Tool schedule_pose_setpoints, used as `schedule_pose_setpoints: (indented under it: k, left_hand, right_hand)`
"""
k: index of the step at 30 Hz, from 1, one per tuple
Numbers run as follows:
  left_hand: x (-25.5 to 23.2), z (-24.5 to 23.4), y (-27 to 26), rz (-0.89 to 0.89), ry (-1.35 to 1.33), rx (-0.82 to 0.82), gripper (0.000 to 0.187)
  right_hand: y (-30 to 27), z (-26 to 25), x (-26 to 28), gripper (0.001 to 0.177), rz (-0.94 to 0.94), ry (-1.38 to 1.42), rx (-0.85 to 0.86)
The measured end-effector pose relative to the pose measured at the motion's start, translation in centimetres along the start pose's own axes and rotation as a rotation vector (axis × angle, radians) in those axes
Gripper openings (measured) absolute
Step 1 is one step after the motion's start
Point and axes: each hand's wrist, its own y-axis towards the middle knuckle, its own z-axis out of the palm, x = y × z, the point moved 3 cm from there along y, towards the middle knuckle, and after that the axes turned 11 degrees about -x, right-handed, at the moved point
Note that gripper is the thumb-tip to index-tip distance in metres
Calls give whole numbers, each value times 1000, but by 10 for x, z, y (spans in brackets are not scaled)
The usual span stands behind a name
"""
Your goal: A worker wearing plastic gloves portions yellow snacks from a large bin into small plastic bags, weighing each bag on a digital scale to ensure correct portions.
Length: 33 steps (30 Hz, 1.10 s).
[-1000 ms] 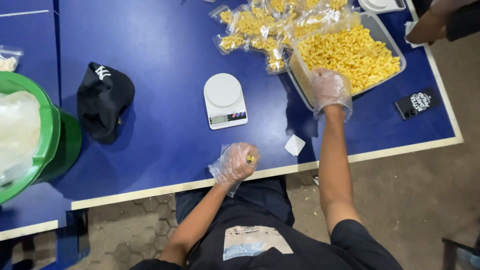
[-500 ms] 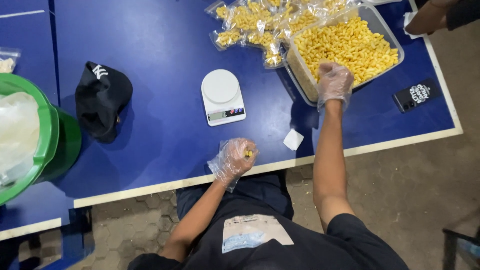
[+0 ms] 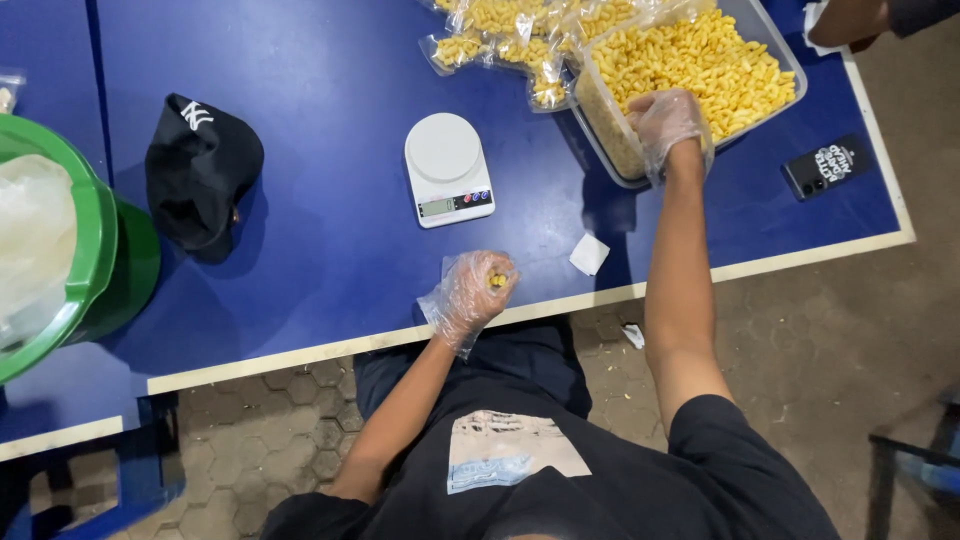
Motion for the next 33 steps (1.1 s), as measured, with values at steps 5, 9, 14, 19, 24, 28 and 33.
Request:
schedule_pose_setpoints:
  k: [5,9,14,19,24,28,33]
  left_hand:
    - [-4,-7,4,-40,-43,-25,17]
    - [1,-5,-1,-4,9,-13,19]
    - [-7,-11,4,13,-48,-21,17]
    - [-9,-11,7,-9,-60,-28,16]
    - [-5,-7,15,-23,-93,-39,15]
    - [-4,-12,17,4,-199,-89,18]
    - [18,-13,11,-71,-276,-63,16]
  right_hand:
    - [29,18,-21,28,-29,43,-7]
    - [27,14,-16,29,-70,-123,73]
    - [46,20,-42,37,-73,32,20]
    - [35,13,-58,18,-186,959,-293]
    - [-120,-5,28,26,-169,892,37]
    - [-198,33,42,31,-17,952,350]
    - [-260,30,72,18,-351,594,250]
